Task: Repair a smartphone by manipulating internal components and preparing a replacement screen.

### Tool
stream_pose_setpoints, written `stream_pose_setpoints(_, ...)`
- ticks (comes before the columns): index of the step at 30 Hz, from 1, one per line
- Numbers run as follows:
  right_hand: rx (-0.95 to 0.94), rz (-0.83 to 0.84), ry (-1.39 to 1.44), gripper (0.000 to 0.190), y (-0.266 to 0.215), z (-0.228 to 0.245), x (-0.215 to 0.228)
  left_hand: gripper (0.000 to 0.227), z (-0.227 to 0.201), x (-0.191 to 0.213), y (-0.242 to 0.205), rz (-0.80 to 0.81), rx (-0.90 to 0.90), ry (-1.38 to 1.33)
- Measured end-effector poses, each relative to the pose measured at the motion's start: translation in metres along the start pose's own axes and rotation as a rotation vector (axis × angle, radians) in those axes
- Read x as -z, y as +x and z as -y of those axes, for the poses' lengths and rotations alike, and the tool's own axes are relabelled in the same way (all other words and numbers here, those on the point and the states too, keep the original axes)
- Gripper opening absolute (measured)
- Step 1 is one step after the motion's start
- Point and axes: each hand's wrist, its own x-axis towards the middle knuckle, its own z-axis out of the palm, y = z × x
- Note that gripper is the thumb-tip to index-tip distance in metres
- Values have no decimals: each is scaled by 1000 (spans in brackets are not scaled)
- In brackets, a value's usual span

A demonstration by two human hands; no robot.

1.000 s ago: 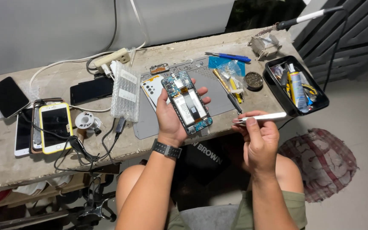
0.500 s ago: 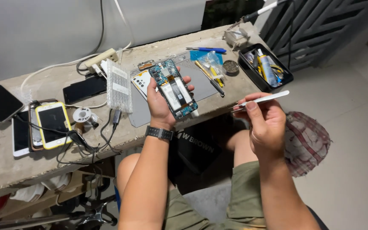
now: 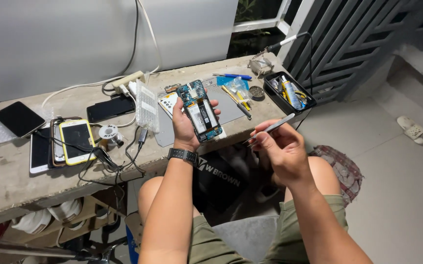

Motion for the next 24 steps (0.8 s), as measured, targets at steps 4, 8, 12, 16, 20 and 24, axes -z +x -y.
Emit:
stream_pose_setpoints(4, 14, 3, 8, 18, -4, -7, 1, 89, 4, 6, 10, -3, 0, 6)
stream_pose_setpoints(8, 8, -7, -17, 18, 0, -8, 11, 91, 8, 2, 23, -41, 15, -35)
stream_pose_setpoints(12, -9, -23, -65, 17, -1, -4, 19, 89, 19, 0, 29, -17, 42, -40)
stream_pose_setpoints(16, -32, -37, -48, 18, 2, -18, 21, 87, 24, -5, 31, -2, 54, -8)
stream_pose_setpoints(20, -98, -29, -25, 18, 11, -45, 20, 90, 27, -8, 31, -10, 66, -16)
stream_pose_setpoints(24, -175, -48, -6, 17, 28, -60, 15, 90, 28, -11, 29, -24, 61, 10)
